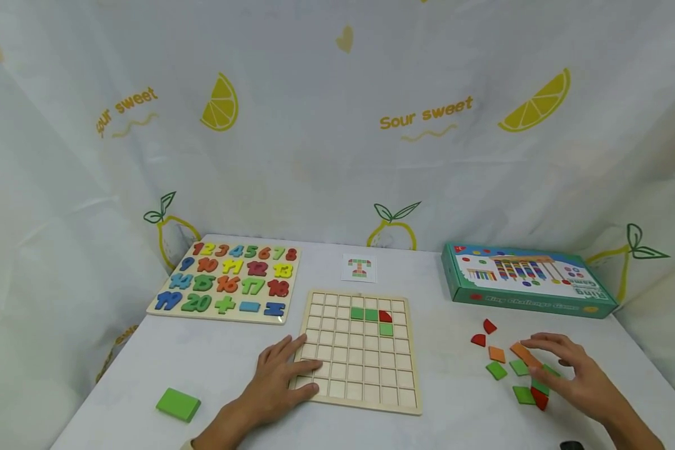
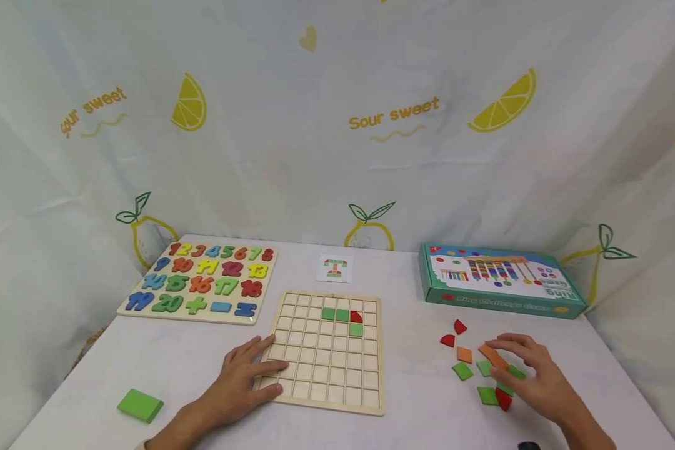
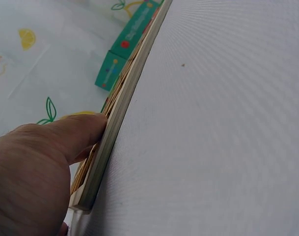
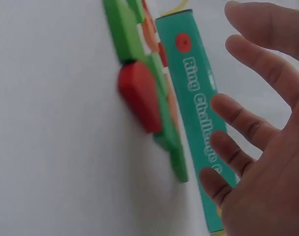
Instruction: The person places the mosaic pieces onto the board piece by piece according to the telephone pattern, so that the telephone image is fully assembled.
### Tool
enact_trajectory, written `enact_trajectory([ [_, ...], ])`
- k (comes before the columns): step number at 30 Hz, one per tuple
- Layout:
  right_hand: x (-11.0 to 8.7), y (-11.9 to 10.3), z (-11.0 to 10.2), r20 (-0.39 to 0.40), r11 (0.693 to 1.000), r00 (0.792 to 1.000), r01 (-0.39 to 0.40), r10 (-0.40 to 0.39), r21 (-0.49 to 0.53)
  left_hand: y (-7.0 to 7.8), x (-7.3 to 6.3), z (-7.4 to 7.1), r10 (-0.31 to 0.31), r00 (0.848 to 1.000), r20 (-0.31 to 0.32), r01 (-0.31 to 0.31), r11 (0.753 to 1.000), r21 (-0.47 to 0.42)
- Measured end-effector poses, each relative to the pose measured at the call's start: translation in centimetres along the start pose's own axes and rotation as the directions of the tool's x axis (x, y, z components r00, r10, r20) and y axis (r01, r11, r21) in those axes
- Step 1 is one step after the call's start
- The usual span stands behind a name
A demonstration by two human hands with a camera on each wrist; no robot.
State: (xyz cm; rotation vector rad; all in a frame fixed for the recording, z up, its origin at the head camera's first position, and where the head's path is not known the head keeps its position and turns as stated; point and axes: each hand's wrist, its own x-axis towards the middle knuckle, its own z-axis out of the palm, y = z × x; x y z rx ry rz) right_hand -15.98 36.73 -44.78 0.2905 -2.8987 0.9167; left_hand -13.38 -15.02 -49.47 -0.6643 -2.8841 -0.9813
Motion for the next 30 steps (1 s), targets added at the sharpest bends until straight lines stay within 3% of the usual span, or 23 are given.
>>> enact_trajectory([
  [4, -0.1, 1.2, 0.6, 0.034, 0.999, 0.999, -0.043, 0.043, 0.019, 0.1, 0.1, -0.1, -0.003, 1.0, 0.009, 0.003, 1.0, -0.001],
  [9, 0.1, 2.3, 1.5, 0.064, 0.997, 0.998, -0.029, 0.025, 0.069, -0.1, 0.0, -0.3, -0.017, 1.0, 0.011, 0.017, 1.0, -0.008],
  [17, 0.4, 2.6, 2.1, 0.082, 0.997, 0.995, -0.052, 0.057, -0.057, -0.2, -0.2, -0.1, -0.022, 1.0, 0.013, 0.023, 0.999, -0.03],
  [30, 0.3, 2.4, 2.4, 0.052, 0.997, 0.998, -0.034, 0.038, -0.069, 0.1, 0.0, -0.1, -0.021, 1.0, 0.015, 0.021, 1.0, -0.022],
])
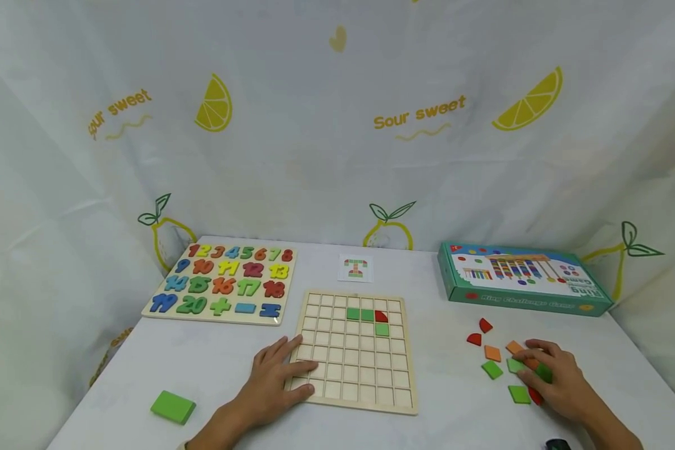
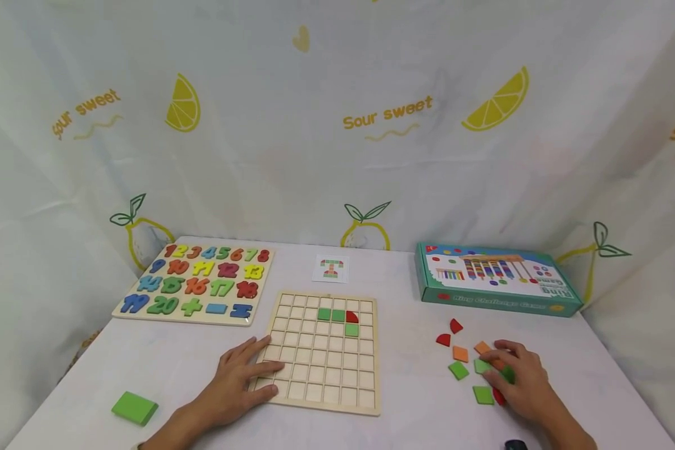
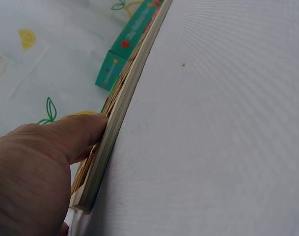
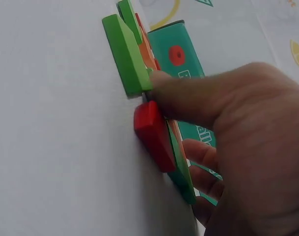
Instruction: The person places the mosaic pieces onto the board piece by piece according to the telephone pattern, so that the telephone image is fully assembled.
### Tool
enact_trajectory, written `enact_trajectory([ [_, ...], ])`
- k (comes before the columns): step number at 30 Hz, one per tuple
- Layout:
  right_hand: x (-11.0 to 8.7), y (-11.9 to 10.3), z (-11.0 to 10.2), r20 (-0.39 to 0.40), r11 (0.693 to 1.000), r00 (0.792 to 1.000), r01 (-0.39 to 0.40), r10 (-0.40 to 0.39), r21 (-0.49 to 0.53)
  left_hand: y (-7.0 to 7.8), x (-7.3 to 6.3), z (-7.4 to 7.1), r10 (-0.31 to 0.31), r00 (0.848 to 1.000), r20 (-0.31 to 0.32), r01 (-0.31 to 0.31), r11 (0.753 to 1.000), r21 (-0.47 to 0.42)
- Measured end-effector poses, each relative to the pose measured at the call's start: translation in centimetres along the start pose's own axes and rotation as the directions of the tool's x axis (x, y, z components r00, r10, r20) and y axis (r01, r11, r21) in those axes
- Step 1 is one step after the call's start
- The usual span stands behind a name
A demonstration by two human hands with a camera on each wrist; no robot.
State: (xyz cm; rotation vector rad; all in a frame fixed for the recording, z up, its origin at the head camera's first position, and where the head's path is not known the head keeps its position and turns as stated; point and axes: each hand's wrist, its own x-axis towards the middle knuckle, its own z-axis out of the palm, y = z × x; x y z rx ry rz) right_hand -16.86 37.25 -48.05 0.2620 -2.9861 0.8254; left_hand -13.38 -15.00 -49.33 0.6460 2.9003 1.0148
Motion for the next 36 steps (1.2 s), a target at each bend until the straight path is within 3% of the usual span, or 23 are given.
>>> enact_trajectory([
  [11, 0.2, -0.5, 0.1, -0.009, 0.999, 1.0, -0.025, 0.024, -0.027, 0.0, 0.0, -0.2, 0.011, 1.0, -0.01, -0.011, 1.0, 0.006],
  [21, -0.3, -1.9, -0.8, -0.191, 0.997, 0.982, -0.004, -0.01, -0.074, 0.0, 0.0, 0.0, 0.004, 1.0, -0.01, -0.004, 1.0, -0.018],
  [27, -0.7, -4.5, -2.6, -0.277, 0.992, 0.955, 0.087, -0.108, -0.087, 0.2, 0.0, 0.0, 0.007, 1.0, -0.012, -0.007, 1.0, -0.019],
  [33, -0.5, -8.2, -3.7, -0.368, 0.972, 0.901, 0.227, -0.231, -0.054, 0.1, 0.0, 0.0, 0.011, 1.0, -0.022, -0.011, 1.0, -0.003],
  [36, -0.4, -10.0, -3.9, -0.374, 0.966, 0.894, 0.255, -0.249, -0.035, 0.0, 0.0, -0.1, 0.011, 1.0, -0.022, -0.011, 1.0, 0.0],
])
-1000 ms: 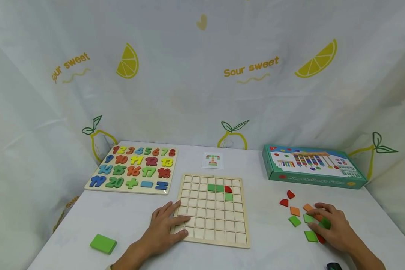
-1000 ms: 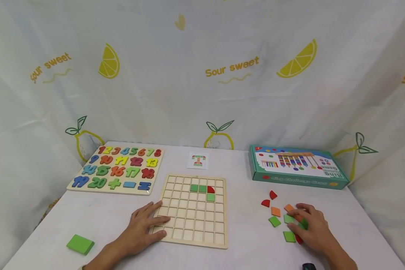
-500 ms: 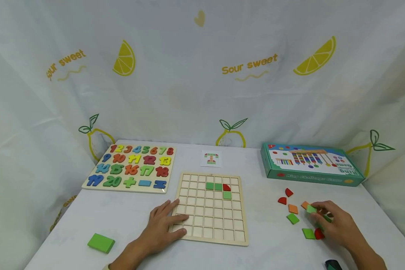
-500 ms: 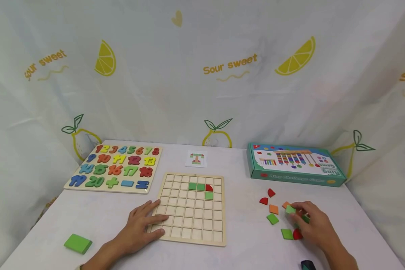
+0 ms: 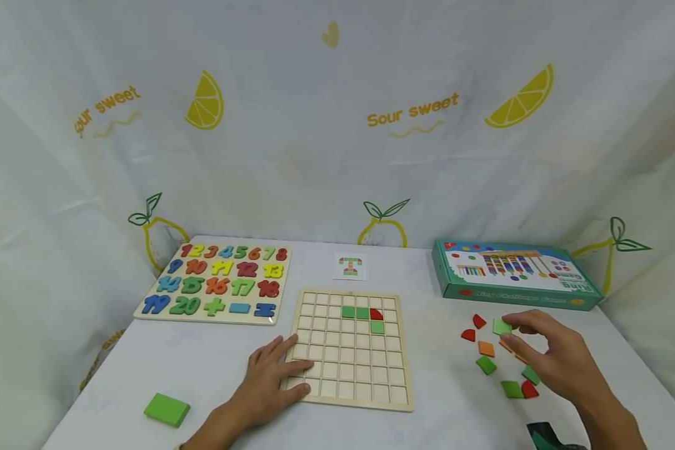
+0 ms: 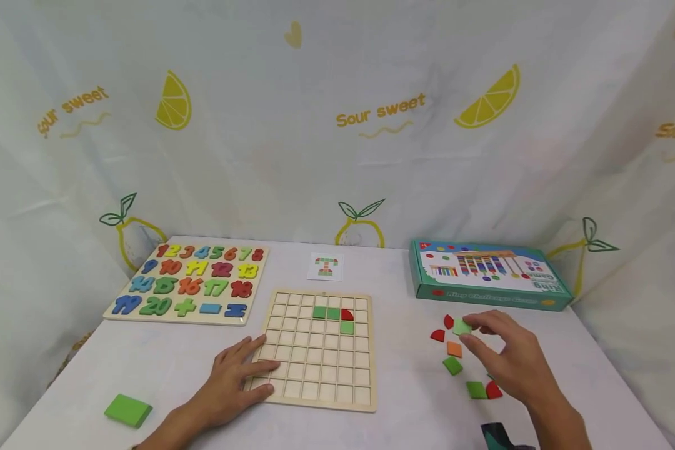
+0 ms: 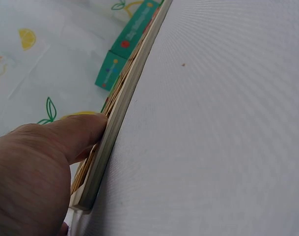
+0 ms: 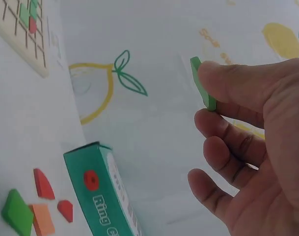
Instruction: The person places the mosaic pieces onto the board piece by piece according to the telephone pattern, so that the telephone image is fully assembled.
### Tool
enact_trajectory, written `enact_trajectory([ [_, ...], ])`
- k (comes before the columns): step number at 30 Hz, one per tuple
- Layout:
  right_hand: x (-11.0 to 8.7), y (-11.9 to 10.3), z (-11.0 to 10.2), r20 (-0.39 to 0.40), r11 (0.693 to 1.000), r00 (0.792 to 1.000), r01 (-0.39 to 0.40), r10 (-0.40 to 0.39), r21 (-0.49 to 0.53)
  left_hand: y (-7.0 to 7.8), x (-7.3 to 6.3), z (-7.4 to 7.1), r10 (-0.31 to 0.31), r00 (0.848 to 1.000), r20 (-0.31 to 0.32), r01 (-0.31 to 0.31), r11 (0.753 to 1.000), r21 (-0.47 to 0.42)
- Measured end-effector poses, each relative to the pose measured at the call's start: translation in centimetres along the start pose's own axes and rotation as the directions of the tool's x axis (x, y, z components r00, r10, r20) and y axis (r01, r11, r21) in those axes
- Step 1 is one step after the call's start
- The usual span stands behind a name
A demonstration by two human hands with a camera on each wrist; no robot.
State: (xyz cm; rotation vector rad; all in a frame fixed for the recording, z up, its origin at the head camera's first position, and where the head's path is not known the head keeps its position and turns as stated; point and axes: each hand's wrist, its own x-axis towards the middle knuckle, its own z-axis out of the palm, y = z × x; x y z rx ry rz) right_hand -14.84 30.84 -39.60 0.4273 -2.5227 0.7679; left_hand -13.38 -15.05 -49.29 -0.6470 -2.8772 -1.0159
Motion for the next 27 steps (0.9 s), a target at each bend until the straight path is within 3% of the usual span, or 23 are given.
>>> enact_trajectory([
  [6, 1.5, -3.1, 0.7, 0.012, 1.0, 1.0, -0.003, 0.003, 0.01, -0.1, 0.0, 0.0, 0.01, 1.0, -0.008, -0.01, 1.0, -0.009],
  [15, 3.7, -6.6, 2.3, -0.021, 0.991, 0.999, 0.046, -0.044, 0.124, 0.0, -0.1, 0.0, 0.019, 1.0, -0.01, -0.019, 1.0, -0.012],
  [22, 5.3, -8.5, 4.5, -0.025, 0.975, 0.995, 0.096, -0.092, 0.203, -0.3, 0.0, 0.2, 0.022, 1.0, -0.005, -0.022, 1.0, 0.014],
  [27, 6.4, -9.7, 7.0, 0.006, 0.956, 0.996, 0.085, -0.09, 0.282, -0.3, -0.1, 0.1, 0.017, 1.0, -0.007, -0.016, 1.0, 0.02],
])
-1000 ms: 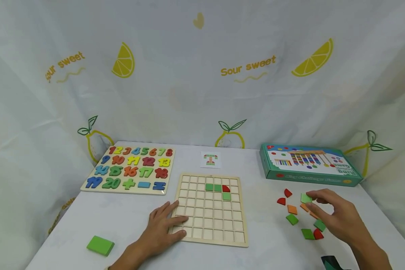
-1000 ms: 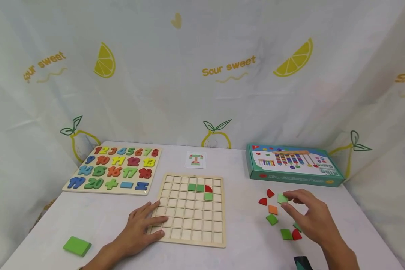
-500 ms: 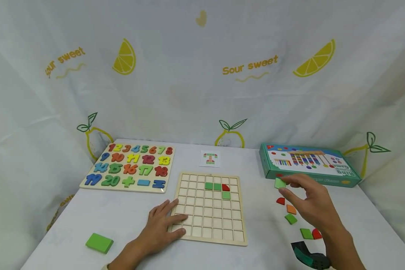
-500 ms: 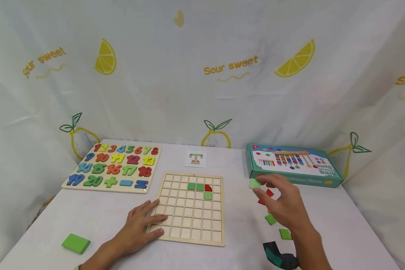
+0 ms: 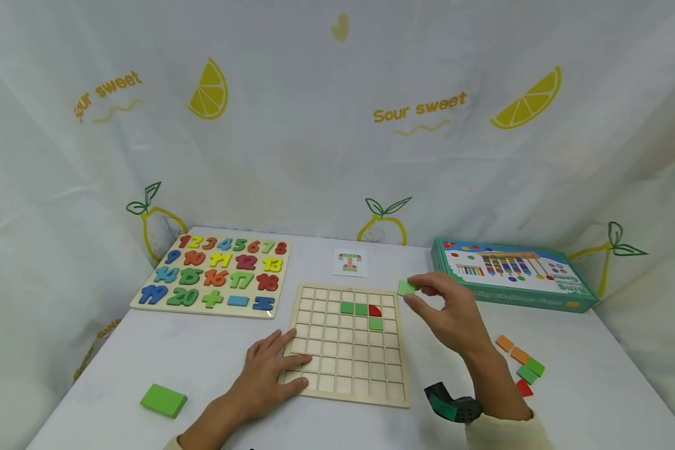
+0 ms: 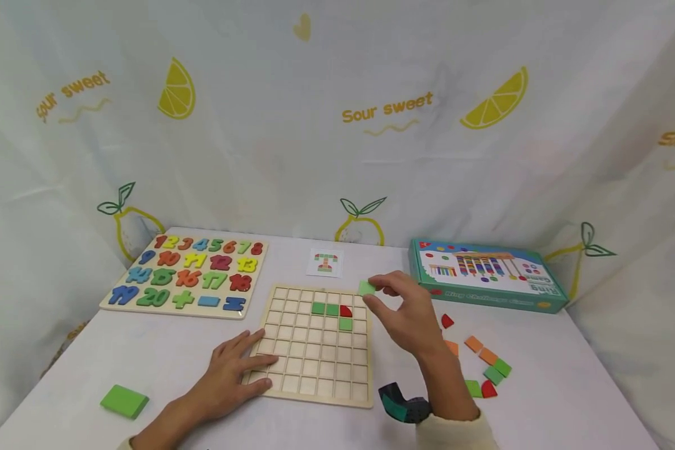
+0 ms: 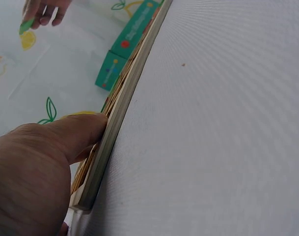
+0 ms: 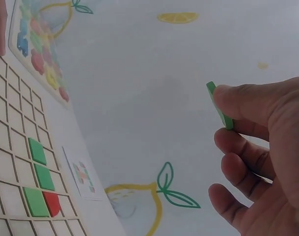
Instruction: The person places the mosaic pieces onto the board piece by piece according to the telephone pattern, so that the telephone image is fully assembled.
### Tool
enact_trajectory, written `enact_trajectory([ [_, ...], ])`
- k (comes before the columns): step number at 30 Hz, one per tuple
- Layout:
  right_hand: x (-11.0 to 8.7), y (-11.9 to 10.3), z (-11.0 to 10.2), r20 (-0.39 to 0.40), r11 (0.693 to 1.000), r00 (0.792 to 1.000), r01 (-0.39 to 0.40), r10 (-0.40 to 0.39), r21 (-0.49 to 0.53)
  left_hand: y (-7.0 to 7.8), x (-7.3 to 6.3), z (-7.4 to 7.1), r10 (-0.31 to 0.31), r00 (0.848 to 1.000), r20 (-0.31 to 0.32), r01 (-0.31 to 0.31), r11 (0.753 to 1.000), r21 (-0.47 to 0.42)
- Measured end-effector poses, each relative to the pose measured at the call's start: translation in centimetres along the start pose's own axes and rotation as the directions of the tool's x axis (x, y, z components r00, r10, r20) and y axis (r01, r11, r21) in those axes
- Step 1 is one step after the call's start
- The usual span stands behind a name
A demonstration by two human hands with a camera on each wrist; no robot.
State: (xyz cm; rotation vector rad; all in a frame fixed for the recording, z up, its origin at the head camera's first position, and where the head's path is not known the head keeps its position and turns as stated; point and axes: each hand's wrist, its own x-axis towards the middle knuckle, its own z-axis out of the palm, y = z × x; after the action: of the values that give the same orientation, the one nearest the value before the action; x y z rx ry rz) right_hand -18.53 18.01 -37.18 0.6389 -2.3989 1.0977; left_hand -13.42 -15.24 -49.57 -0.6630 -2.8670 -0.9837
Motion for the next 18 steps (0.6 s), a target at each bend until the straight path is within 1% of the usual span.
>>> enact_trajectory([
  [4, 0.8, -0.1, 2.1, 0.001, 0.998, 1.0, 0.002, -0.002, 0.057, 0.2, -0.1, -0.2, -0.005, 1.0, 0.007, 0.005, 1.0, -0.007],
  [10, 1.9, -0.5, 4.4, 0.022, 0.992, 1.0, -0.006, 0.004, 0.127, 0.3, 0.0, -0.2, -0.007, 1.0, 0.004, 0.007, 1.0, -0.013],
  [18, 3.1, -0.6, 7.6, 0.07, 0.99, 0.998, -0.018, 0.008, 0.14, 0.4, 0.0, -0.3, 0.003, 1.0, -0.008, -0.003, 1.0, -0.011],
])
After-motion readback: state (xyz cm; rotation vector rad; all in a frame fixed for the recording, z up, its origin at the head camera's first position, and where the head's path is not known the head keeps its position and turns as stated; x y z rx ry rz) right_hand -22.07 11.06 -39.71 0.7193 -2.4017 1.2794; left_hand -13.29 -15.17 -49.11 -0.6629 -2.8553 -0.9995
